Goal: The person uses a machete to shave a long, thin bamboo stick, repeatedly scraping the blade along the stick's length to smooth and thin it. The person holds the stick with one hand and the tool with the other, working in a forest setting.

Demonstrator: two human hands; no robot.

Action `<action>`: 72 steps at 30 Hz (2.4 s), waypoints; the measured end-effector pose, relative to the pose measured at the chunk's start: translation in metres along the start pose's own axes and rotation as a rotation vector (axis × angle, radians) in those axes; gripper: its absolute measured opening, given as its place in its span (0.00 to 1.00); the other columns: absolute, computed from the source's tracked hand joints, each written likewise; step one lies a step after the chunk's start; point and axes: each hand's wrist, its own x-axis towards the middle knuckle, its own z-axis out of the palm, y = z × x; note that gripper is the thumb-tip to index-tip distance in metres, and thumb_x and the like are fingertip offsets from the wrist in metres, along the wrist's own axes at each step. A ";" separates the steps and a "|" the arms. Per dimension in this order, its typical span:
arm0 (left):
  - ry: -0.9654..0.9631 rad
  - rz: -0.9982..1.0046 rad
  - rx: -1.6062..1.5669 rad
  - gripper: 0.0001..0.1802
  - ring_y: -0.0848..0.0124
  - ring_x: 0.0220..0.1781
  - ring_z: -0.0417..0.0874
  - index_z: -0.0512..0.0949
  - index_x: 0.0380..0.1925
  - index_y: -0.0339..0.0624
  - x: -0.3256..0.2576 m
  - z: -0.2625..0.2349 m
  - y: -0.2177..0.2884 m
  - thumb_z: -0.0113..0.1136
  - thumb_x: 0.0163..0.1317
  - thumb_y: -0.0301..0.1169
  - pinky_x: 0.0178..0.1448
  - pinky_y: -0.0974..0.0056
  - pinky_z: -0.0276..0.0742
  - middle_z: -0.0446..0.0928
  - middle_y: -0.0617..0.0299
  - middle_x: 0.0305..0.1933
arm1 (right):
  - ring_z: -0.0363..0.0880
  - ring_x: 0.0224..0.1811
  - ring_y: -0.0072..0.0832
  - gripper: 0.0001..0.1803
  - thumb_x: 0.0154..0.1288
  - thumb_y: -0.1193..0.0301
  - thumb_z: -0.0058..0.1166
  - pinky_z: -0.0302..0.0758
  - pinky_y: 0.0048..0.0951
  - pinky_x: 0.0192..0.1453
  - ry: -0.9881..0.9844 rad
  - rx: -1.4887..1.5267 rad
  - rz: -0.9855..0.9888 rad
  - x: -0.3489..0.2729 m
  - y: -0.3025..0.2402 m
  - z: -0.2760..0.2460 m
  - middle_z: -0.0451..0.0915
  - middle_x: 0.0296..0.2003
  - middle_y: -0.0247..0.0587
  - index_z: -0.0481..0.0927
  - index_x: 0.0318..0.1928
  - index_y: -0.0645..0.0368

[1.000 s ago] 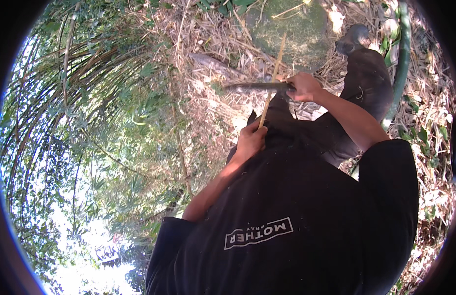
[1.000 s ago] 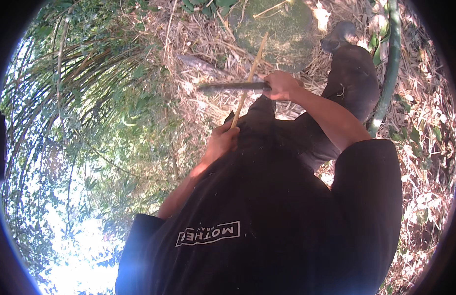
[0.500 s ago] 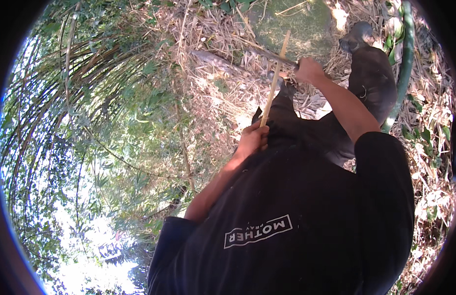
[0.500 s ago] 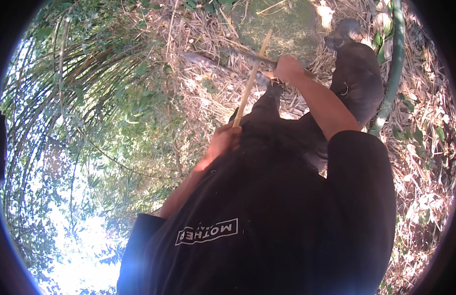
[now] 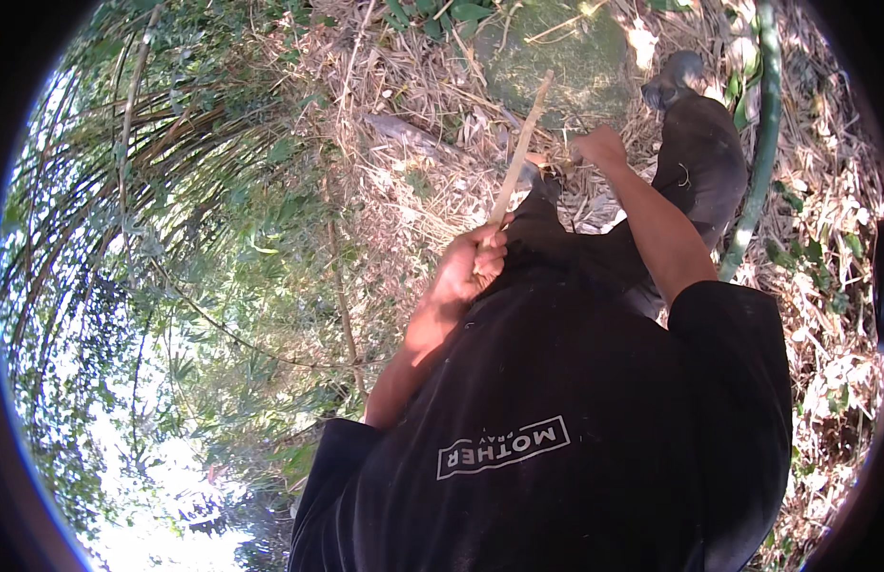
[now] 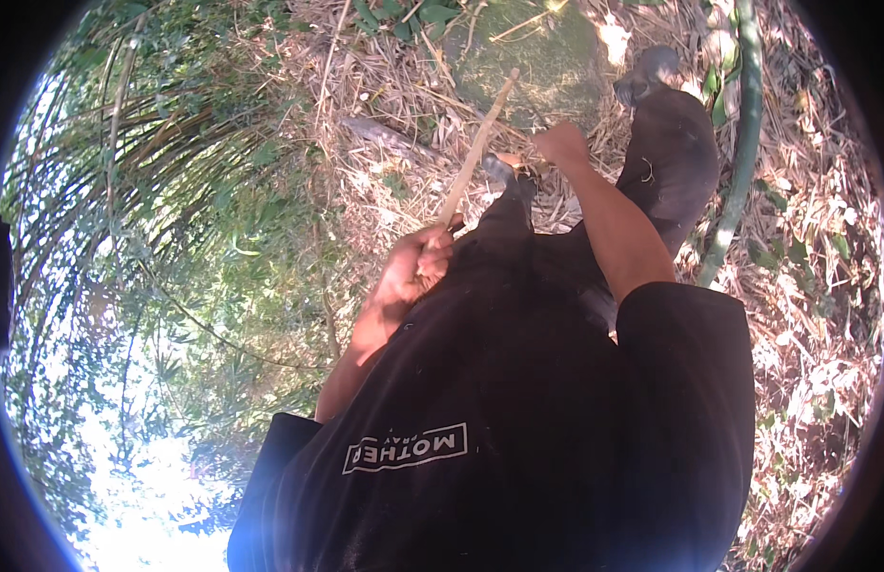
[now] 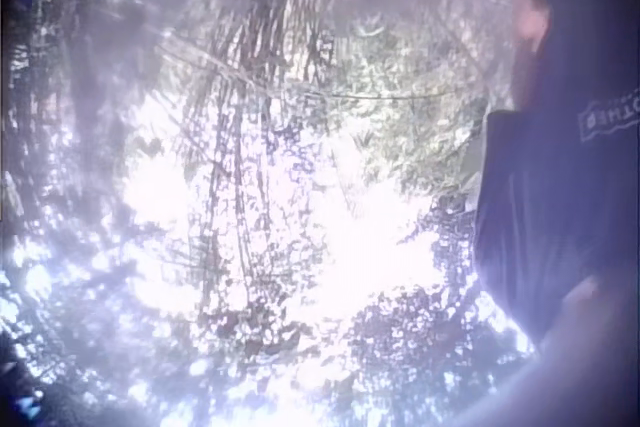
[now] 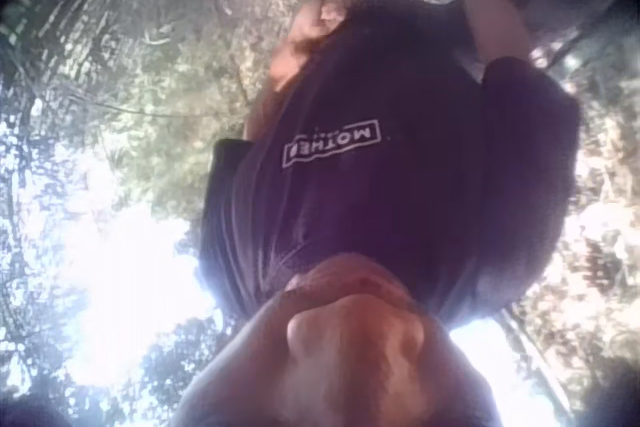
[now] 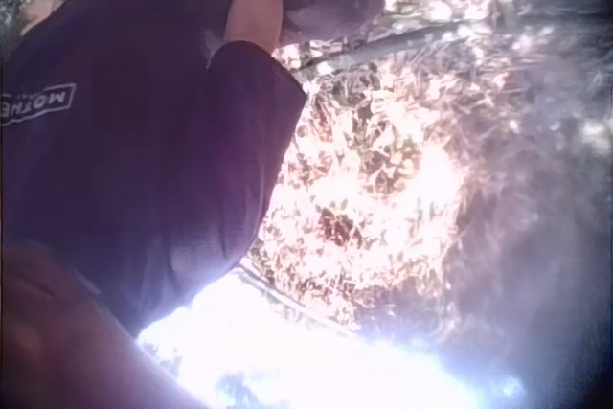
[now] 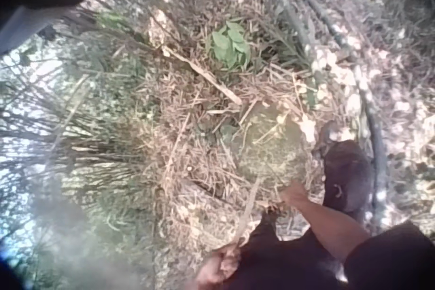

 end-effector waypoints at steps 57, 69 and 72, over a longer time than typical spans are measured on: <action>0.039 1.869 1.096 0.17 0.54 0.39 0.87 0.82 0.49 0.37 -0.012 0.033 0.043 0.66 0.64 0.35 0.43 0.58 0.81 0.84 0.48 0.42 | 0.75 0.24 0.22 0.10 0.63 0.71 0.50 0.71 0.25 0.31 0.206 0.899 -0.677 -0.258 -0.049 -0.003 0.77 0.22 0.35 0.80 0.33 0.65; -0.013 1.890 1.086 0.15 0.59 0.38 0.86 0.81 0.48 0.37 -0.012 0.036 0.019 0.68 0.61 0.27 0.44 0.61 0.82 0.82 0.51 0.44 | 0.75 0.19 0.22 0.14 0.61 0.67 0.60 0.70 0.32 0.26 0.586 0.505 -0.716 -0.311 -0.078 -0.015 0.77 0.16 0.39 0.82 0.31 0.68; -0.078 1.880 1.160 0.15 0.57 0.40 0.86 0.81 0.48 0.37 -0.016 0.032 0.011 0.68 0.60 0.26 0.44 0.60 0.82 0.82 0.51 0.44 | 0.74 0.18 0.23 0.14 0.64 0.67 0.58 0.70 0.32 0.25 0.635 0.428 -0.795 -0.311 -0.077 -0.011 0.77 0.17 0.40 0.82 0.38 0.68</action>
